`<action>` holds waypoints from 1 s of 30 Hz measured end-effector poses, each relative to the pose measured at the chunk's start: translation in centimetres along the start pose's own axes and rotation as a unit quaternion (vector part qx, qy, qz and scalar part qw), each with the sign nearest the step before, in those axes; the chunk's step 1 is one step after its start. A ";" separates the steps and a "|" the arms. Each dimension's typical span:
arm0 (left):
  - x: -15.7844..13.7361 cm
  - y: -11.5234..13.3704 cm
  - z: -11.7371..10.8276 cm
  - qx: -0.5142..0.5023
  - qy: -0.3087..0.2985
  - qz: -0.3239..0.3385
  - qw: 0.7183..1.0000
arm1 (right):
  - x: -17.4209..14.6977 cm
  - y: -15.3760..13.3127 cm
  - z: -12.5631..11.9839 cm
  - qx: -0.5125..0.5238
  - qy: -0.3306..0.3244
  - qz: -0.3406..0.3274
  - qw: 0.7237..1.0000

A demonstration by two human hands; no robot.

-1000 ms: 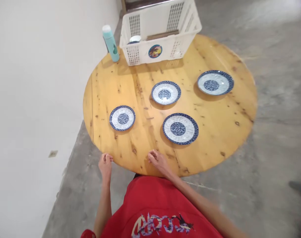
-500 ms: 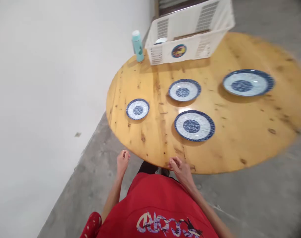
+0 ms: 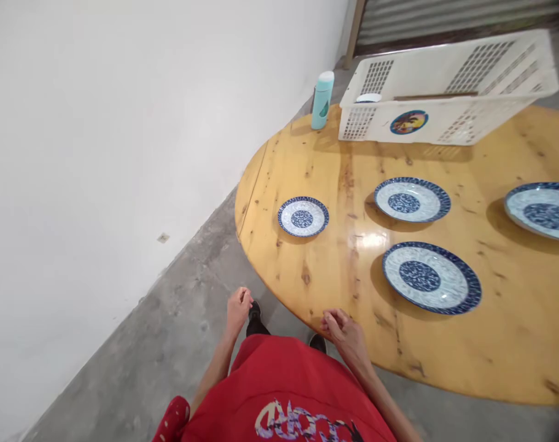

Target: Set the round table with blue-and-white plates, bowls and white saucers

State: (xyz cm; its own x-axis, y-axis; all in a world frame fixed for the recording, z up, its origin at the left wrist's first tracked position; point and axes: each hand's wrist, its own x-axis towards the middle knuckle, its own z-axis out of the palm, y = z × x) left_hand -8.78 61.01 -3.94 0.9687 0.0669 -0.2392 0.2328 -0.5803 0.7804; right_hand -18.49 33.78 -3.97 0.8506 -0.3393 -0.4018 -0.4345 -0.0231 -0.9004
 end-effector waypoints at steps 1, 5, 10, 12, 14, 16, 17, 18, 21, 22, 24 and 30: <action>1.0 -0.5 -0.8 0.001 -0.007 0.007 1.000 | 0.5 -0.5 1.2 0.001 0.006 0.001 1.000; 5.4 -4.1 -5.8 -0.004 -0.002 0.010 1.000 | 2.3 -2.3 7.3 0.032 0.008 0.027 0.999; 10.7 -8.5 -12.4 -0.001 0.024 -0.022 0.999 | 4.2 -4.1 15.3 0.038 0.006 0.040 0.998; 12.6 -9.0 -14.3 0.018 0.016 -0.016 1.000 | 4.7 -4.7 17.6 0.048 0.011 0.041 0.998; 14.4 -8.9 -15.5 0.042 0.004 -0.003 0.999 | 5.0 -5.3 19.1 0.053 0.022 0.042 0.997; 16.2 -8.3 -16.0 0.057 -0.012 0.012 0.998 | 5.2 -5.8 20.0 0.055 0.039 0.046 0.997; 17.1 -7.8 -15.9 0.057 -0.023 0.019 0.998 | 5.3 -6.0 20.2 0.056 0.049 0.051 0.996; 18.0 -7.3 -15.7 0.054 -0.034 0.025 0.998 | 5.4 -6.1 20.3 0.059 0.061 0.057 0.995; 20.3 -5.1 -14.5 0.040 -0.069 0.055 0.995 | 5.6 -6.4 20.3 0.072 0.107 0.079 0.989; 20.9 -4.4 -14.0 0.034 -0.081 0.067 0.994 | 5.8 -6.5 20.3 0.076 0.121 0.084 0.986; 22.0 -3.0 -13.2 0.020 -0.104 0.087 0.991 | 6.4 -6.6 20.0 0.085 0.145 0.089 0.982; 25.5 -0.5 -12.4 0.006 -0.158 0.111 0.981 | 10.1 -7.7 18.4 0.169 0.244 0.110 0.949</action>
State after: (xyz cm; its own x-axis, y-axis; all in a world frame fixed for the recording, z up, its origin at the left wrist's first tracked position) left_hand 16.89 73.05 -3.25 0.9196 -0.3163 -0.2330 0.0164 -0.5618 0.8271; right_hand -1.11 47.79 -4.22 0.4769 -0.6976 -0.5348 -0.3946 0.3738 -0.8394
